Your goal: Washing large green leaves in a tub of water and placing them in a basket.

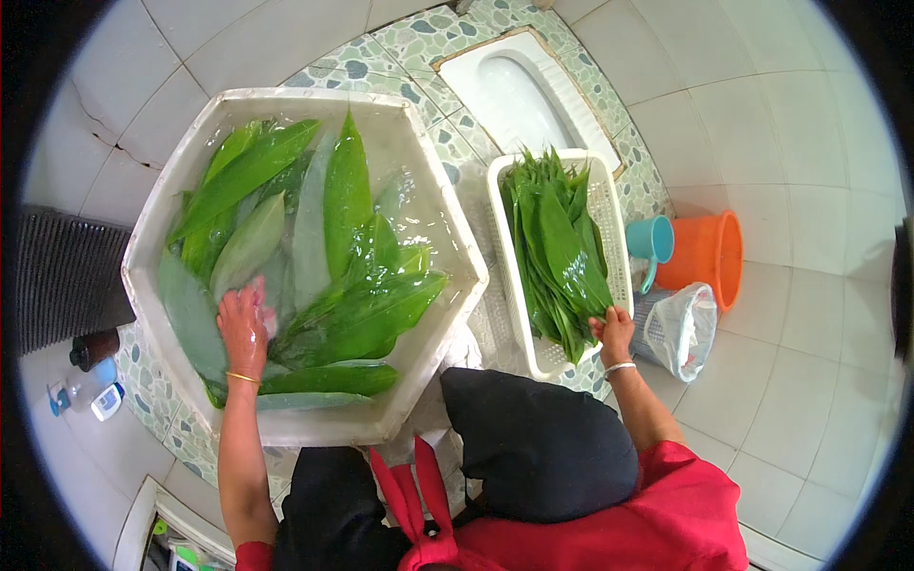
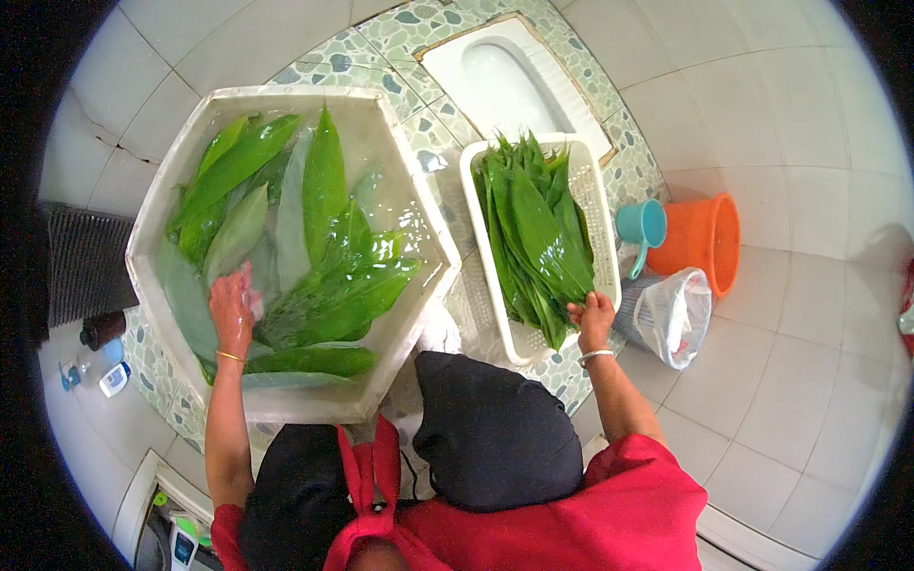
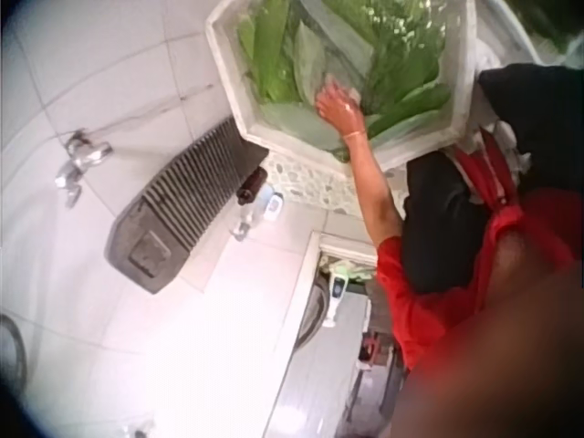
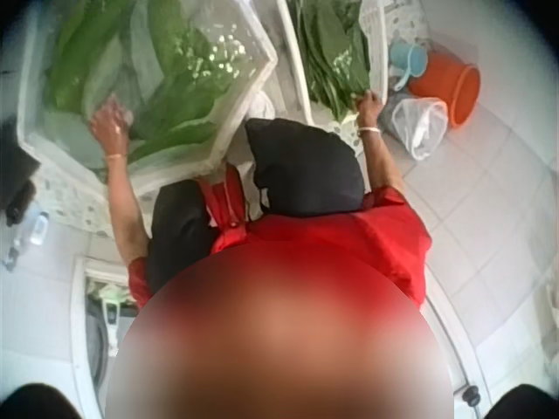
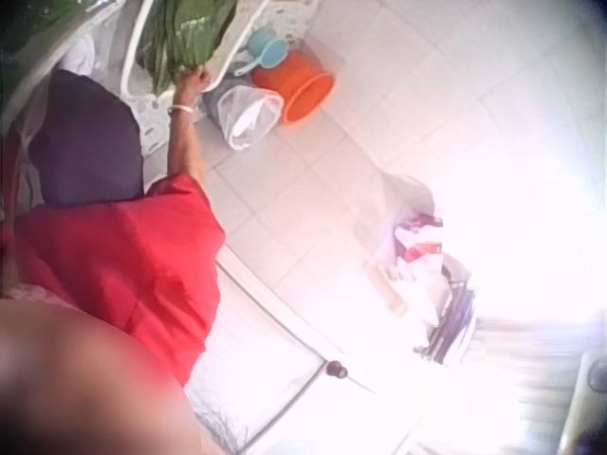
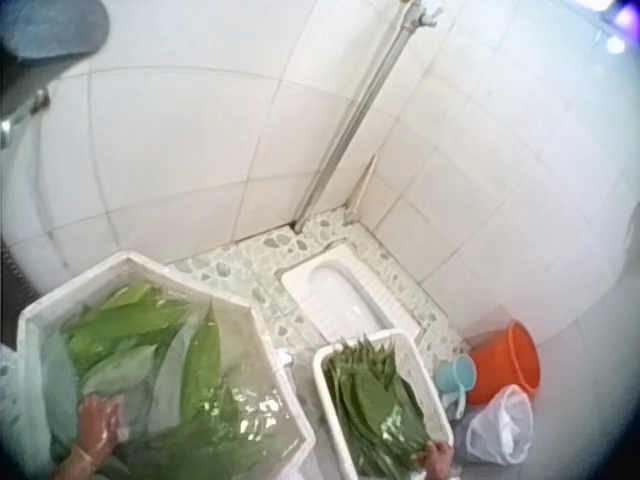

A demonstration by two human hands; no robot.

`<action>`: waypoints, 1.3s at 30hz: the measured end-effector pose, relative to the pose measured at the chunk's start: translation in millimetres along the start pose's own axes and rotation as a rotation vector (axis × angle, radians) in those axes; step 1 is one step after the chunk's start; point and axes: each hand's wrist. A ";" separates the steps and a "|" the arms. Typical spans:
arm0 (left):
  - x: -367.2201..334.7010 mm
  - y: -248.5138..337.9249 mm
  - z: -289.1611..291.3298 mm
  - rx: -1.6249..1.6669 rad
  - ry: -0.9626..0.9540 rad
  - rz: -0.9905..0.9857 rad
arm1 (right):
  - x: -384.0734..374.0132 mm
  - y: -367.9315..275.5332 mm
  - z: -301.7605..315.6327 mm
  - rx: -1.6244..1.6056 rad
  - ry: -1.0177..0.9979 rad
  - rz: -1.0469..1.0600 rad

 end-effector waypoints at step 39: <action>38.9 -22.3 41.9 2.247 0.618 0.801 | 103.6 -102.8 -287.0 0.624 -0.921 0.787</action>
Point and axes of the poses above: each hand's wrist, its own x-axis away from the middle knuckle, its own z-axis out of the back of the hand, y = z × x, and after that the axes turned 11 degrees about -z, right-handed
